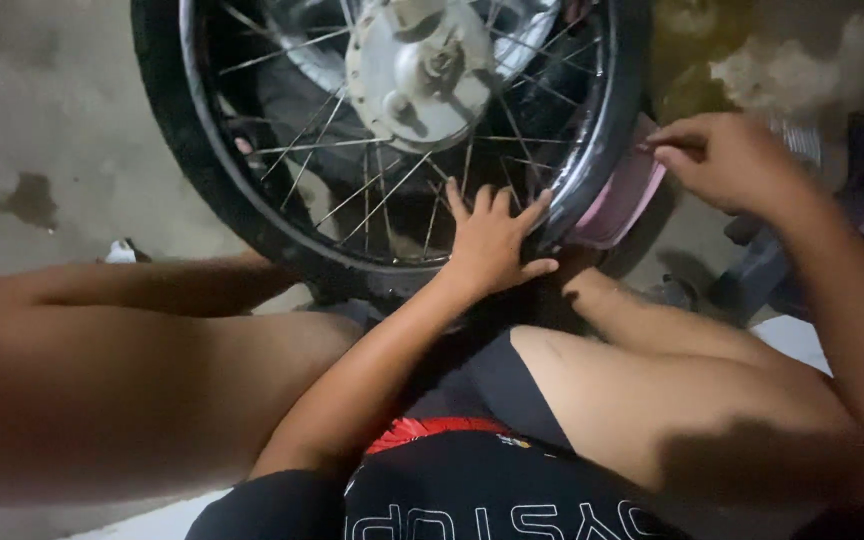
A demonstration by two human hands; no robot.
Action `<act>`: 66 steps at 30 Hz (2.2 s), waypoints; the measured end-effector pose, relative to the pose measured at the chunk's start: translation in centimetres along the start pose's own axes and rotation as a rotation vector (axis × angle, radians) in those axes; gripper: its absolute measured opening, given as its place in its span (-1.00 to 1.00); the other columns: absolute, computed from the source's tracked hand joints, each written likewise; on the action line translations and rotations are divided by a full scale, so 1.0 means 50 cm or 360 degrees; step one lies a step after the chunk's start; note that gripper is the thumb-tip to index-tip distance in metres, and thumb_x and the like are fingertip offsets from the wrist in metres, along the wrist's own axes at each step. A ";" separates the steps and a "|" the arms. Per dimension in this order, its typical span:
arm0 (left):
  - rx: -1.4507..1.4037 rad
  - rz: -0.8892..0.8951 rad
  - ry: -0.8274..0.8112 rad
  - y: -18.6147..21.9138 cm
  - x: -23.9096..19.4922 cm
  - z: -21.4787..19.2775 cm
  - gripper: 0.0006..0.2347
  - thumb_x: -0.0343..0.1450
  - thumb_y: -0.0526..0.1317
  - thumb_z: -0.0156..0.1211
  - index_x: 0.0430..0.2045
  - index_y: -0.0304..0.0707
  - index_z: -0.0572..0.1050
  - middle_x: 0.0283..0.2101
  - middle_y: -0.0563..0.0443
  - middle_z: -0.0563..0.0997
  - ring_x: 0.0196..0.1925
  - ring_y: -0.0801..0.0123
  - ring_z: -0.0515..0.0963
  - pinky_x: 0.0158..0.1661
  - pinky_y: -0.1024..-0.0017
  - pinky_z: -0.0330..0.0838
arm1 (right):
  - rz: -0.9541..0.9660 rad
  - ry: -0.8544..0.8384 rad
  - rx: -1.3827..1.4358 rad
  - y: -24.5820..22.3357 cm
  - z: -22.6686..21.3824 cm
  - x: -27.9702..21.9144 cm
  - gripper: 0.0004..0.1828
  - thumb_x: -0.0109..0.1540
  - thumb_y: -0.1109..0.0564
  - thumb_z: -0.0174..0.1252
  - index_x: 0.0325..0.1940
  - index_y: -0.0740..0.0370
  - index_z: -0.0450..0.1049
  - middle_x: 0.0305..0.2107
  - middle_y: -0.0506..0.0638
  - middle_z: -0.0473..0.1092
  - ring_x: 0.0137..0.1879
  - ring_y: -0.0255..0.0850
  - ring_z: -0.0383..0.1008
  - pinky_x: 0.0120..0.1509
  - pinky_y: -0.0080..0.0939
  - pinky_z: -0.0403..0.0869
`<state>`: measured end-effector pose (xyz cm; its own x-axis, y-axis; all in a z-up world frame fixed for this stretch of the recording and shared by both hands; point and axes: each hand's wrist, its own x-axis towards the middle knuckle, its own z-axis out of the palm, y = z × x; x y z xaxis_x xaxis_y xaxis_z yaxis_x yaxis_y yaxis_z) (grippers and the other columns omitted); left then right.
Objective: Disassembling the spokes of a motorcycle wheel and placing them into a plastic basin using a hand tool
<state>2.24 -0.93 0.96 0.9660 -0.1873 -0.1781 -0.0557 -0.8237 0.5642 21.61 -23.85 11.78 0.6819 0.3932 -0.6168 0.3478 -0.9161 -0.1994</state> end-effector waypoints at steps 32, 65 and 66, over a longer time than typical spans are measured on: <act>0.0158 -0.0010 0.0046 0.111 0.150 -0.018 -0.13 0.27 0.38 0.26 0.36 -0.28 0.29 0.55 -0.45 -0.30 0.62 -0.23 -0.31 0.46 -0.30 -0.30 | 0.0085 -0.0204 0.0014 0.102 0.102 -0.047 -0.59 0.29 -0.10 0.09 0.15 0.01 0.61 -0.06 0.27 0.59 0.15 0.28 0.54 0.23 0.26 0.49; 0.0176 0.0454 0.0372 -0.055 -0.076 0.047 -0.68 0.35 -0.09 0.29 -0.20 -0.28 0.38 0.43 -0.23 0.27 0.55 -0.05 0.14 0.42 -0.11 0.04 | -0.0067 -0.0545 -0.0858 0.207 0.277 0.190 -0.53 0.20 -0.10 0.12 0.10 0.14 0.61 -0.09 0.21 0.59 0.08 0.16 0.58 0.14 0.12 0.54; 0.0118 0.0473 0.0352 -0.060 -0.075 0.049 -0.59 0.30 0.00 0.32 -0.19 -0.30 0.38 0.43 -0.25 0.26 0.56 -0.06 0.12 0.43 -0.13 0.01 | -0.0079 -0.0530 -0.0859 0.214 0.269 0.185 -0.53 0.20 -0.10 0.12 0.08 0.14 0.61 -0.10 0.22 0.59 0.07 0.17 0.58 0.13 0.13 0.54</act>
<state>-1.83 0.91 -2.05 0.9357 -0.3104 0.1678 -0.3521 -0.7890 0.5036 22.98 -31.08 -6.30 0.4502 0.3089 -0.8378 0.7086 -0.6946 0.1246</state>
